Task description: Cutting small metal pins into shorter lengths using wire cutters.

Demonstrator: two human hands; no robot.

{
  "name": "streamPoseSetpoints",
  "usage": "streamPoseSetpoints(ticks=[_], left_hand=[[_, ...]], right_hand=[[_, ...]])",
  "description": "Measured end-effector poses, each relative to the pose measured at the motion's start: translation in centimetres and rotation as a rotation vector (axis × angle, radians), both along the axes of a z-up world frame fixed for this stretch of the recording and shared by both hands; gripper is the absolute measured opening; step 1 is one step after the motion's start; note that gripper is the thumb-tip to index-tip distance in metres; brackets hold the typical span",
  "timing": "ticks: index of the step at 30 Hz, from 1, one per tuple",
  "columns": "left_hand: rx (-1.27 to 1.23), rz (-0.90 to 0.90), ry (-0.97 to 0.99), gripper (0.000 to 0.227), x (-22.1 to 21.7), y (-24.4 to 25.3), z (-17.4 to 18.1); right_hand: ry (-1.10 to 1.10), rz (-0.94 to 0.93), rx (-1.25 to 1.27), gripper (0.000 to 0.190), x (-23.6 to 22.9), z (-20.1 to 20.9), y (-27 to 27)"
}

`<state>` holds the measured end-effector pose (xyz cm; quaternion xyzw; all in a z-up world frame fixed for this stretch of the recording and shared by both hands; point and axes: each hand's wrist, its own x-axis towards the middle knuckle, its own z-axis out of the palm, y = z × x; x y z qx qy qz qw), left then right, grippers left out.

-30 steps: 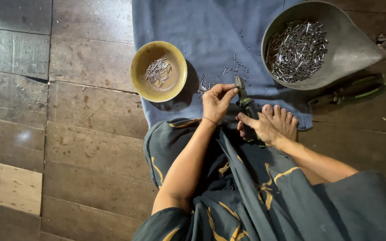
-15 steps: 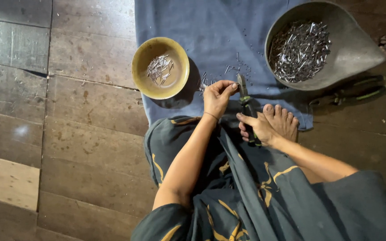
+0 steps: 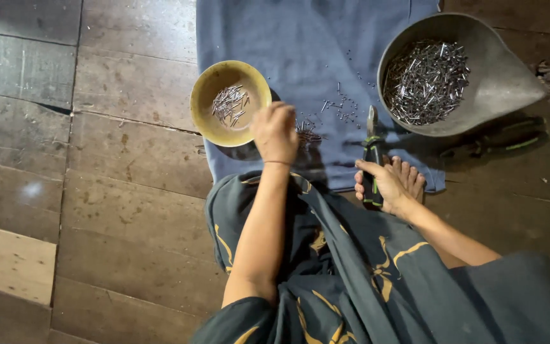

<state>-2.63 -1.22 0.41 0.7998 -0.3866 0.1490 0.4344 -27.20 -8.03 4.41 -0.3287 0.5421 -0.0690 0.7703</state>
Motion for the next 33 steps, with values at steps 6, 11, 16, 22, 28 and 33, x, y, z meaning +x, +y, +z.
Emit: streamPoseSetpoints(ticks=[6, 11, 16, 22, 28, 33], left_hand=[[0.372, -0.147, -0.218, 0.01, -2.2, -1.8, -3.8], [0.519, -0.253, -0.203, 0.013, -2.6, -1.9, -3.8], [0.514, -0.25, -0.213, 0.008, -2.5, -2.3, -5.5], [0.545, -0.215, -0.221, 0.005, -2.9, -2.4, -4.6], [0.524, -0.088, -0.207, 0.014, -2.1, -2.0, -4.4], [0.532, -0.142, 0.037, 0.019, -3.2, -2.8, -1.0]], right_hand=[[0.046, 0.052, -0.05, 0.043, 0.2, 1.6, 0.4], [0.0, -0.016, -0.049, 0.038, -0.3, 0.4, 0.5], [0.008, 0.006, -0.061, 0.036, -0.1, 0.7, 0.5], [0.012, 0.005, -0.049, 0.034, 0.0, 1.5, 0.5], [0.027, 0.014, -0.032, 0.041, 0.5, 3.9, 0.2], [0.059, 0.023, -0.022, 0.044, 0.7, 4.0, 0.2]])
